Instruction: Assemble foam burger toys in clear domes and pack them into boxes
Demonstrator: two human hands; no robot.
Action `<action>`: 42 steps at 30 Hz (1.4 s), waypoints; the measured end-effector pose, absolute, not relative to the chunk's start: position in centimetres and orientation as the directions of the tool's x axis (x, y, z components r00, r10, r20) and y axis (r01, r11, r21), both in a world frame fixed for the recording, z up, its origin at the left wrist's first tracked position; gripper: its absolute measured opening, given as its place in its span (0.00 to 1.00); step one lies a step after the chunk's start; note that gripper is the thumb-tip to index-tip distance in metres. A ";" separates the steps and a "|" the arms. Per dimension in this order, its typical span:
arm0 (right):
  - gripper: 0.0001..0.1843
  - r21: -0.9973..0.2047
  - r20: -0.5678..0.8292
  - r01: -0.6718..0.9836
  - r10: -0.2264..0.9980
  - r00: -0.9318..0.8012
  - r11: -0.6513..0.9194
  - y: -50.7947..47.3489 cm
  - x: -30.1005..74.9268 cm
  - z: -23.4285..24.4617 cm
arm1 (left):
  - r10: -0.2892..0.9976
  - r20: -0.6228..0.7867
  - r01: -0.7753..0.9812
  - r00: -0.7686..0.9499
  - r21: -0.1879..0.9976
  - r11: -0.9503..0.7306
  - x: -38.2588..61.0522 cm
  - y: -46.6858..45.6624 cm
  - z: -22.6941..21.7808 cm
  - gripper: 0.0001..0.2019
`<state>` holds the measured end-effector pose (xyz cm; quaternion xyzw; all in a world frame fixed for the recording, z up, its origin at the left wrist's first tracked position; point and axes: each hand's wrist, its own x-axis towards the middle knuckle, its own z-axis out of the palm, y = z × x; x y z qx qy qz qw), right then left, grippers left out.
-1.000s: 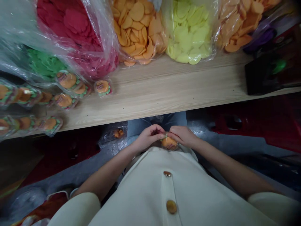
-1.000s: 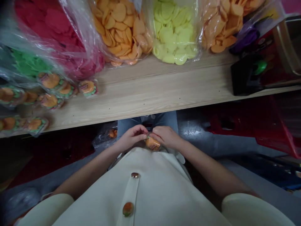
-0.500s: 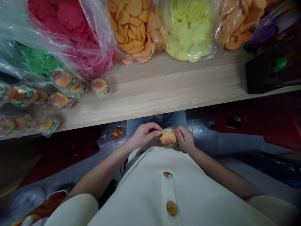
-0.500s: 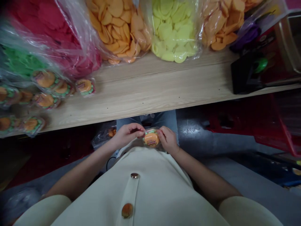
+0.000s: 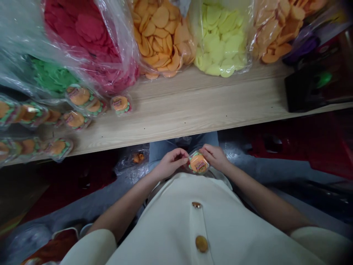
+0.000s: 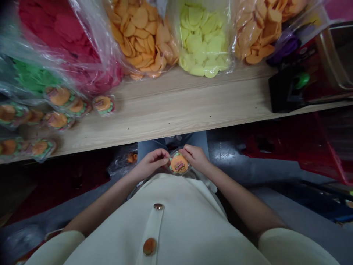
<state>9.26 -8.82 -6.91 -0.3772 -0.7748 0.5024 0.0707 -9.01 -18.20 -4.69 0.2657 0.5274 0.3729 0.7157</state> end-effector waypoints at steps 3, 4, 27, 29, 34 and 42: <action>0.21 -0.839 -0.233 0.464 0.582 -0.779 0.285 -9.3 8.4 -6.9 | 0.885 -0.455 -0.109 0.095 0.879 0.464 -8.7 -17.8 -4.9 0.14; 0.20 -0.839 -0.227 0.455 0.566 -0.792 0.299 -9.4 8.2 -6.9 | 0.897 -0.436 -0.073 0.076 0.895 0.441 -8.5 -17.7 -5.1 0.13; 0.17 -0.929 -0.366 0.111 0.832 -0.416 -0.353 -8.8 5.9 -5.9 | 0.708 -0.421 -0.546 -0.567 0.836 0.060 -7.4 -11.4 -5.0 0.08; 0.17 -0.935 -0.353 0.119 0.848 -0.395 -0.334 -9.3 5.9 -5.6 | 0.695 -0.385 -0.523 -0.608 0.852 0.015 -7.2 -11.2 -4.8 0.08; 0.14 -0.938 -0.313 0.268 0.865 -0.393 -0.218 -10.0 6.4 -5.5 | 0.676 -0.373 -0.528 -0.635 0.849 -0.027 -6.8 -11.4 -5.1 0.07; 0.09 -0.947 -0.258 0.234 0.954 -0.155 -0.219 -12.2 3.9 -6.1 | 0.648 -0.239 -0.355 -0.723 0.934 -0.052 -5.9 -11.7 -5.0 0.08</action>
